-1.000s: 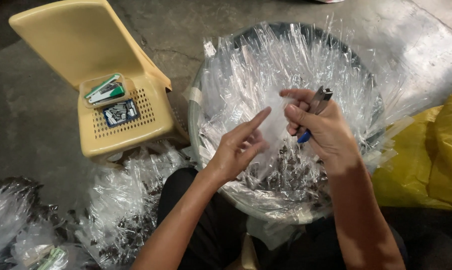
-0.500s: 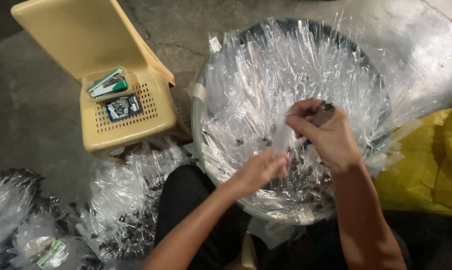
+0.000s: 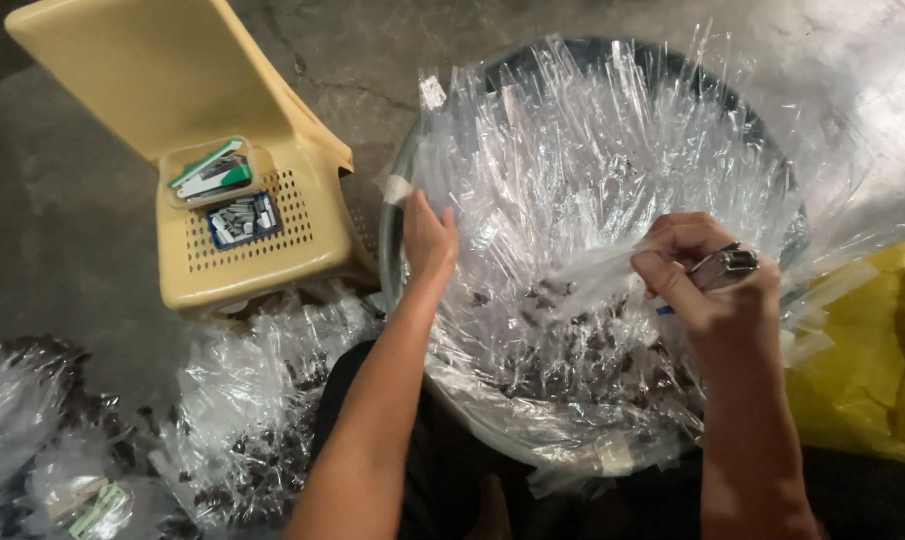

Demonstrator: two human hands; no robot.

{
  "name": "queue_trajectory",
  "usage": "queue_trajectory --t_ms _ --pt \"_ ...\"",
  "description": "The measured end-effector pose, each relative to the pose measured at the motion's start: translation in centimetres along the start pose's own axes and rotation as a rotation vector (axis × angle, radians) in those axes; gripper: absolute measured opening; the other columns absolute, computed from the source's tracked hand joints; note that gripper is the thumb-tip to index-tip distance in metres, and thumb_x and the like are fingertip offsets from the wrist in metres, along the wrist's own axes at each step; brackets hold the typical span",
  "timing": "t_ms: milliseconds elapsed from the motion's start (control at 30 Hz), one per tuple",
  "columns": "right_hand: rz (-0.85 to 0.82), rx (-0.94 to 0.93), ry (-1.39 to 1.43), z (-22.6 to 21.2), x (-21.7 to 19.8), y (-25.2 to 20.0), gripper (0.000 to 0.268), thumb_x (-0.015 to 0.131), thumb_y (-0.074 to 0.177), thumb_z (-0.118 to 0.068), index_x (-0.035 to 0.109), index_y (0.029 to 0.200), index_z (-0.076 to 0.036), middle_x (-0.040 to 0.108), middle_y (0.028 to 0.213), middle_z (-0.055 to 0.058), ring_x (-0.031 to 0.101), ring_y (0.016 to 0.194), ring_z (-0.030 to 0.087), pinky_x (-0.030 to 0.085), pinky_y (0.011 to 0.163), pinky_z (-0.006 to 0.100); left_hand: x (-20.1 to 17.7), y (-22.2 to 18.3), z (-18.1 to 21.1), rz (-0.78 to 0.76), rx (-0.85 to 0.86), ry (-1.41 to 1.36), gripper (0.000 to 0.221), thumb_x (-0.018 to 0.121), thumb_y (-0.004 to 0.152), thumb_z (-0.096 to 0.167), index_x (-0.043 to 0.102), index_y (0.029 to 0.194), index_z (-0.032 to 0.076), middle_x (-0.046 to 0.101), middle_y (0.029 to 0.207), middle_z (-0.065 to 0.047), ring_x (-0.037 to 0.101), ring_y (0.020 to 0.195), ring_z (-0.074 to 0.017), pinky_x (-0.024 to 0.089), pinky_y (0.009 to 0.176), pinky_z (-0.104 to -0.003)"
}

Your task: Wrapping small items or bouquets in clear plastic film and sealing the ends using a lighter.

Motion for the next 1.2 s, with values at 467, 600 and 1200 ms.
queue_trajectory --t_ms 467,600,1200 --pt "0.074 0.06 0.191 1.9 3.1 0.0 0.02 0.081 0.088 -0.005 0.072 0.1 0.008 0.068 0.082 0.02 0.062 0.061 0.019 0.054 0.058 0.031 -10.1 -12.9 10.3 0.137 0.645 -0.418 0.026 0.054 0.107 0.023 0.072 0.099 0.006 0.074 0.091 -0.017 0.073 0.092 -0.0335 0.057 0.083 -0.041" --pt "-0.048 0.147 0.332 -0.3 5.0 0.2 0.041 0.078 0.083 0.0 0.069 0.122 0.007 0.066 0.087 0.011 0.061 0.067 0.012 0.058 0.058 0.027 -11.3 -16.0 12.5 -0.092 0.58 -0.618 0.023 0.059 0.104 0.025 0.077 0.105 0.01 0.079 0.096 -0.011 0.075 0.099 -0.023 0.057 0.09 -0.039" --pt "-0.122 0.223 0.274 1.2 4.3 0.1 0.02 0.081 0.086 -0.008 0.074 0.099 0.004 0.065 0.097 0.018 0.059 0.073 0.018 0.054 0.059 0.027 -11.3 -19.6 12.5 -0.587 0.734 0.123 0.071 0.074 0.086 0.022 0.047 0.142 -0.011 0.053 0.145 -0.031 0.047 0.138 -0.0471 0.039 0.109 -0.061"
Point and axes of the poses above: each hand's wrist, its own y-axis towards the middle knuckle, its own x-axis out of the palm, z = x × y, the point moved 6 cm from there along y, towards the middle knuckle
